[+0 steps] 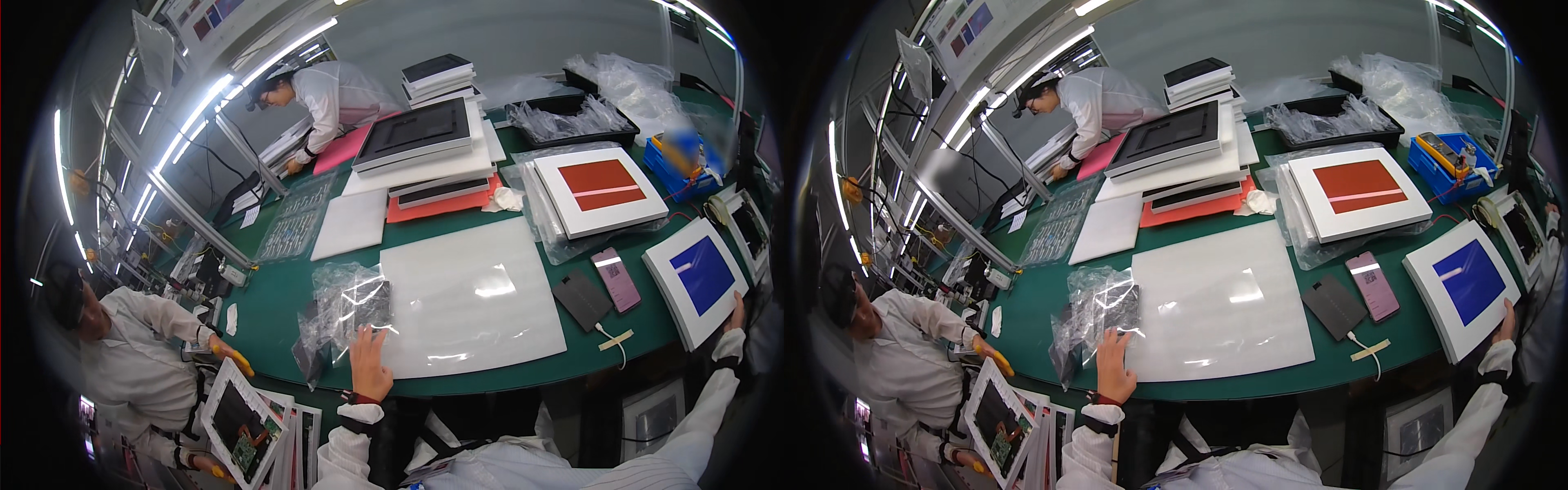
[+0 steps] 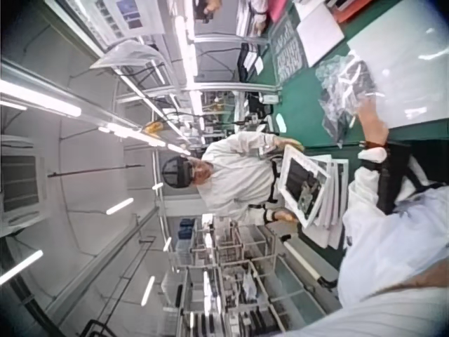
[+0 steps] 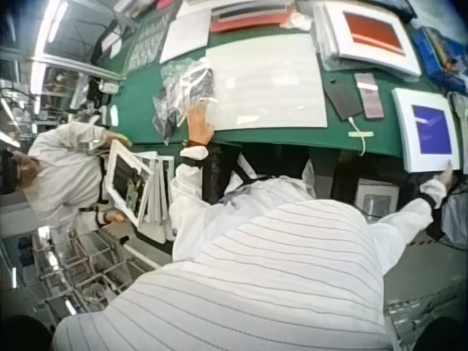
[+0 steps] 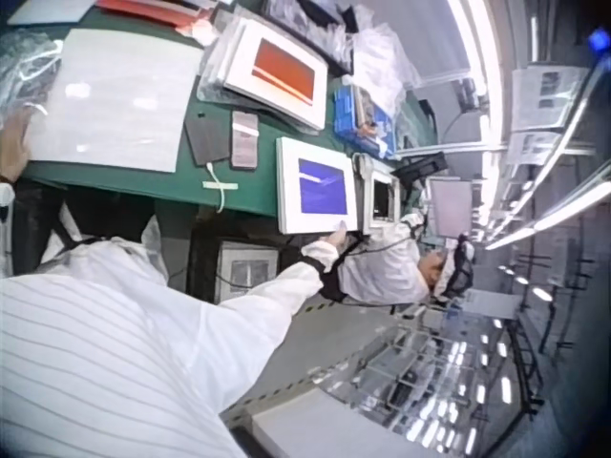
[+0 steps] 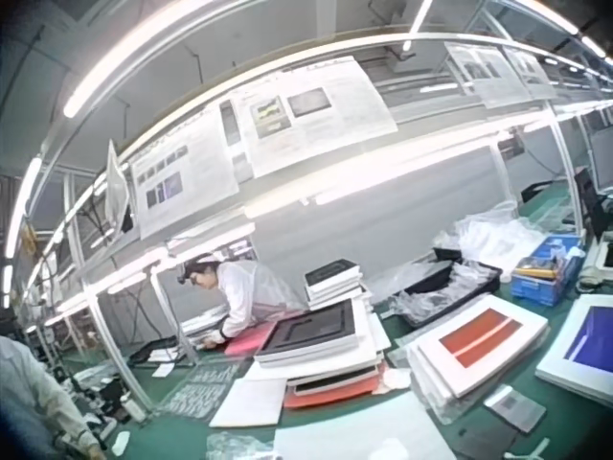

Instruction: The person peels a film from a screen, turns it over to press a backplate into the frame, and then fits a component from a plastic bag into the back. After setting that screen aside, they pick up another screen and peel the film from it.

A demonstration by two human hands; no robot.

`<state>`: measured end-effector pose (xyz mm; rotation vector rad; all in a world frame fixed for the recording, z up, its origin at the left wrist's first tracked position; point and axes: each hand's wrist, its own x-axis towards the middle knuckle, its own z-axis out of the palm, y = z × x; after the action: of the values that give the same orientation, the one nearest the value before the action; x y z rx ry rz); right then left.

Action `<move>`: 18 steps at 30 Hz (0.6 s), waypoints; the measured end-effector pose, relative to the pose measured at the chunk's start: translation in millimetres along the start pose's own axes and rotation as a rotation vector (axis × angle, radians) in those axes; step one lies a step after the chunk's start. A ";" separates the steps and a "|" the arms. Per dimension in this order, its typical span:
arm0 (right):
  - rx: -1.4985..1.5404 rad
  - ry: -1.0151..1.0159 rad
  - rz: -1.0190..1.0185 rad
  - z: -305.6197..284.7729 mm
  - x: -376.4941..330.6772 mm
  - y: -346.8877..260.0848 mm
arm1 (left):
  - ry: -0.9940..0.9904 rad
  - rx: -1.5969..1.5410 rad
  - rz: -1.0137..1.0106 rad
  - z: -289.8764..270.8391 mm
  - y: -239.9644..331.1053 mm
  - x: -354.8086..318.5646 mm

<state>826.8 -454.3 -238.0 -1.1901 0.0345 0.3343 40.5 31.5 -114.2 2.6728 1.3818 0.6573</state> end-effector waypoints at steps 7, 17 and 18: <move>-0.784 0.156 -0.786 90.1 -86.8 7.9 | -0.326 -0.223 0.395 14.0 57.9 16.9; -0.844 -0.606 -0.669 385.5 -425.5 70.7 | 0.026 -0.491 0.453 14.9 64.4 1.8; -0.829 -0.598 -0.642 380.5 -431.0 71.5 | 0.057 -0.610 0.343 7.1 70.4 2.5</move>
<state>341.1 -185.3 -72.4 -1.7804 -1.0743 0.1112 98.5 -7.4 -102.5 2.3942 0.5821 0.9956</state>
